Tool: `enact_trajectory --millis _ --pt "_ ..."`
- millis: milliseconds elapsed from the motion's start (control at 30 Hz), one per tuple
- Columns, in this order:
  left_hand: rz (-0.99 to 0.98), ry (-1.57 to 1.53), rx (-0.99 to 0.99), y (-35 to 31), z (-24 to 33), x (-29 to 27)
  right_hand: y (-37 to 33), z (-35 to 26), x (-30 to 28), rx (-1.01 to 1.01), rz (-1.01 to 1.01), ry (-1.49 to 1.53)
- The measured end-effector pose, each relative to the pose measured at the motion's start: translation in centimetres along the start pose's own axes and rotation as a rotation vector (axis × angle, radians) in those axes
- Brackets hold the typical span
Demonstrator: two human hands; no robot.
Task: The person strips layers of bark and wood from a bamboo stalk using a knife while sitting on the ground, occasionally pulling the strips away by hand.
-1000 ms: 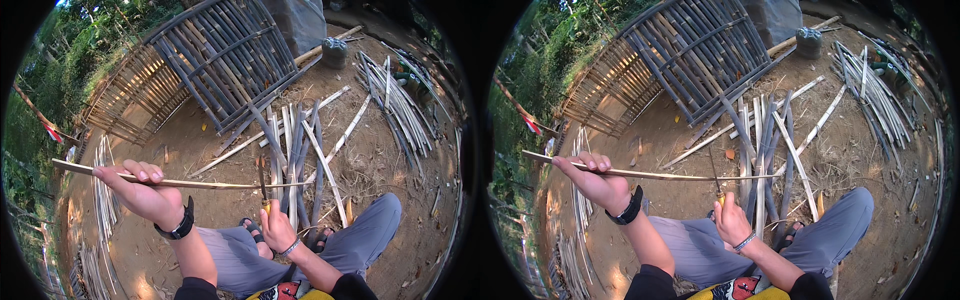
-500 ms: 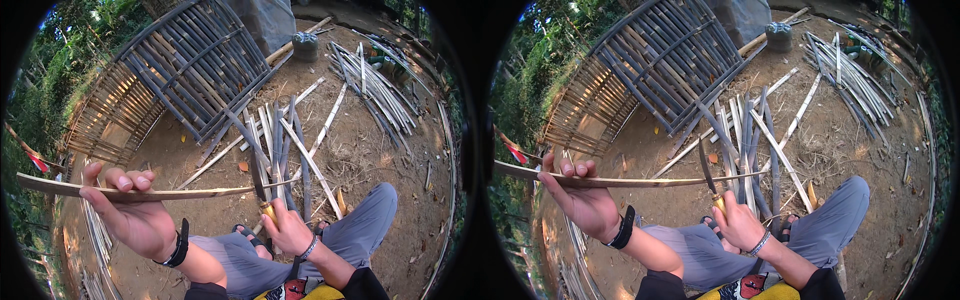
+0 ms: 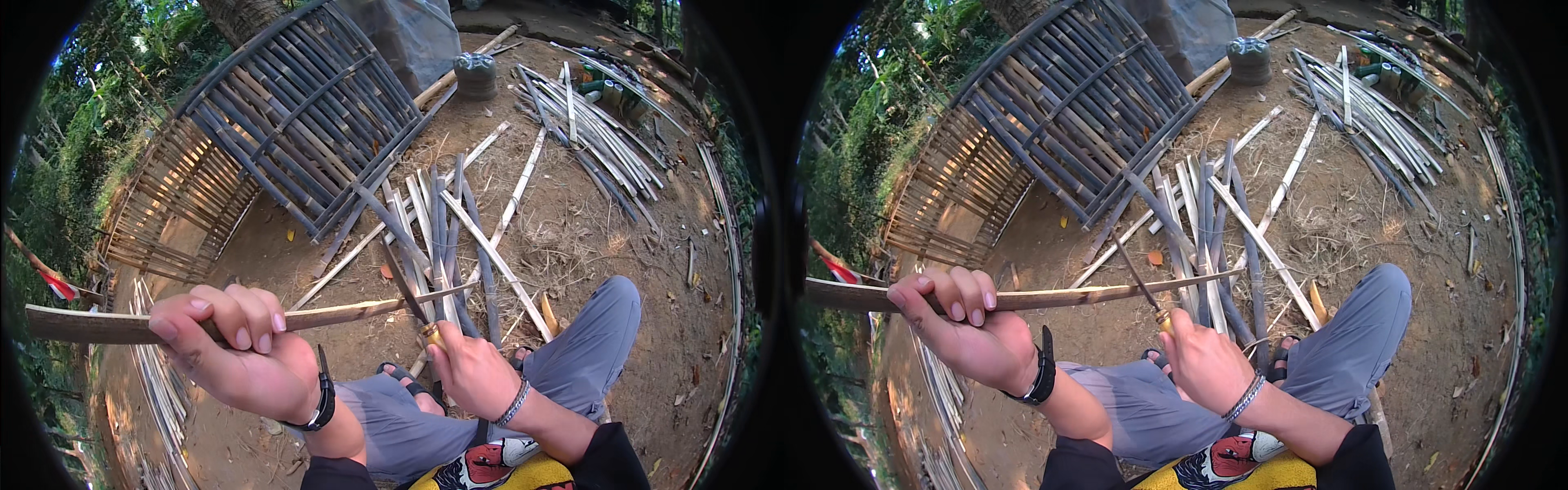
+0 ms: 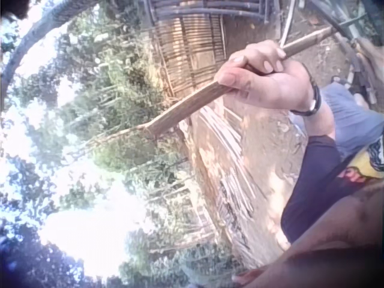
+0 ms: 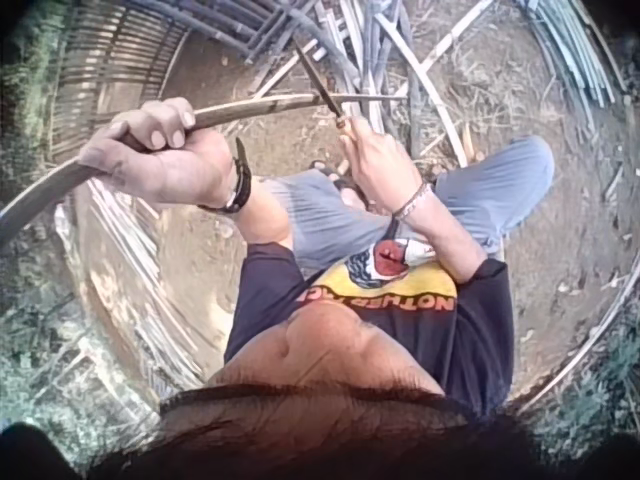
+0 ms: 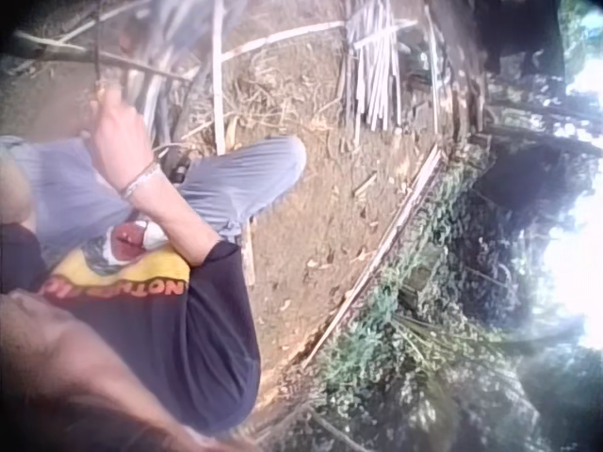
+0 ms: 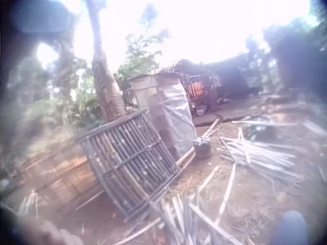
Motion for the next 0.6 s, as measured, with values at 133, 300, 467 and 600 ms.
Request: enact_trajectory --millis 133,300,467,600 --pt "0.032 0.001 -0.007 -0.5 0.5 0.1 -0.3 -0.4 -0.6 -0.056 -0.020 -0.031" --pt "0.009 0.015 0.013 -1.4 1.0 0.5 -0.6 -1.4 -0.8 -0.034 0.017 -0.082" --pt "-0.013 -0.021 0.044 -2.2 1.5 0.9 -1.1 0.7 -0.9 0.016 -0.032 -0.179" --pt "0.015 -0.018 0.048 -2.2 1.3 0.8 -2.0 -1.4 -1.1 0.000 -0.022 -0.077"
Point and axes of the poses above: each hand's wrist, its own y-axis towards the middle knuckle, its own x-axis out of the palm, z = x × y, the point moved 4 cm from there along y, towards the middle knuckle, and after that the axes turned 10 degrees about z, right-handed, at the moved point
